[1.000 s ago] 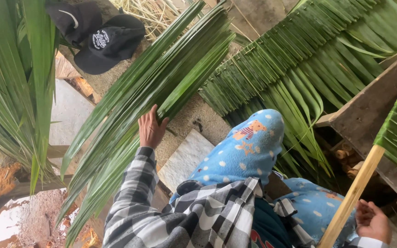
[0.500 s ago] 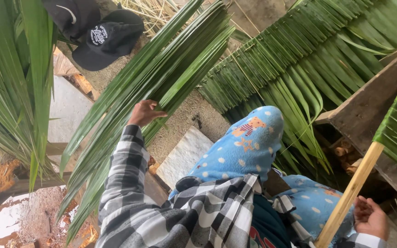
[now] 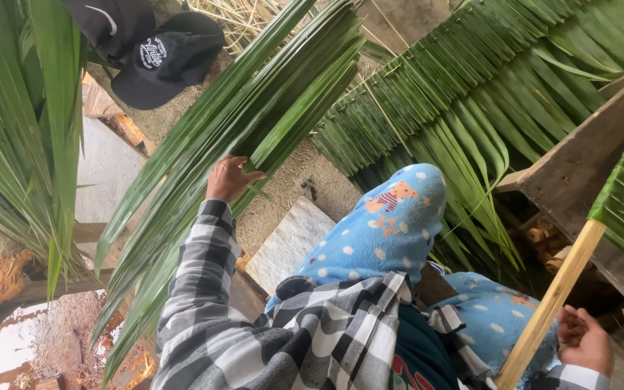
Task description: Weaving palm leaves onto a wooden frame to create a thatched panel
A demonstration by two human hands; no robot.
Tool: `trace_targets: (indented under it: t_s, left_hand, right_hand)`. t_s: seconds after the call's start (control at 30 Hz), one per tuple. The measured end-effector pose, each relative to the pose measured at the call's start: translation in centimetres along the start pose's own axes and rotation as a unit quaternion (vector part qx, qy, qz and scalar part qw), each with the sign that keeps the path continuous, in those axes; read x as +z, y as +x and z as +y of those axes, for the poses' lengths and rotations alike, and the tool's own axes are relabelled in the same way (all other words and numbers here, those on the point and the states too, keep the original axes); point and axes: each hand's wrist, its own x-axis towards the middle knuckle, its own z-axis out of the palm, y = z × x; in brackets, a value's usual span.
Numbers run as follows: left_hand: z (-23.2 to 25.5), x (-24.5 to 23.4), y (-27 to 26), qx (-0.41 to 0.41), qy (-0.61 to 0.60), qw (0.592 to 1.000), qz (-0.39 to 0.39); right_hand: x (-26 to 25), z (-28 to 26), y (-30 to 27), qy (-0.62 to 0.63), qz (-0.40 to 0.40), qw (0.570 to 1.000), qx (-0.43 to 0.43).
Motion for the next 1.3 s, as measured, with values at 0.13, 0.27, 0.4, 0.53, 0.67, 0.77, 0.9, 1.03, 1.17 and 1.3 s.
trace_targets:
  t_s: [0.13,0.27,0.4,0.53,0.67,0.77,0.9,1.03,1.17,1.3]
  left_hand:
    - [0.3,-0.4,-0.1,-0.003,0.002,1.0,-0.001]
    - [-0.6,0.3,0.5,0.027,0.031,0.999,0.019]
    - [0.4,-0.3,0.3,0.056,0.085,0.994,0.026]
    - [0.8,-0.3,0.5,0.057,0.121,0.991,0.021]
    - [1.0,-0.3,1.1,0.052,0.17,0.984,-0.015]
    - [-0.2,1.0,1.9,0.097,0.2,0.975,-0.001]
    - [1.1,1.0,1.8,0.143,0.217,0.966,0.009]
    - [1.6,1.9,2.1,0.154,0.258,0.954,-0.001]
    - [1.7,2.6,2.3,0.17,0.255,0.952,0.009]
    - [2.0,2.0,1.3,0.213,0.367,0.904,0.055]
  right_hand:
    - [0.1,-0.1,-0.1,0.002,0.023,1.0,0.006]
    - [-0.1,0.1,-0.1,0.006,0.007,1.0,-0.004]
    - [0.4,-0.1,-0.6,0.006,0.024,1.0,0.002]
    - [0.7,-0.3,-1.0,0.01,0.022,1.0,-0.001]
    - [2.3,-1.0,-2.9,0.011,0.056,0.998,0.007]
    - [3.4,-1.5,-4.5,0.016,0.071,0.997,0.0]
    - [1.7,-0.7,-2.2,0.028,0.023,0.999,0.0]
    - [1.9,-0.6,-2.2,0.002,0.045,0.999,-0.007]
    - [2.2,-0.9,-2.9,-0.005,0.034,0.999,-0.011]
    - [1.5,-0.5,-2.1,-0.011,0.024,1.0,-0.015]
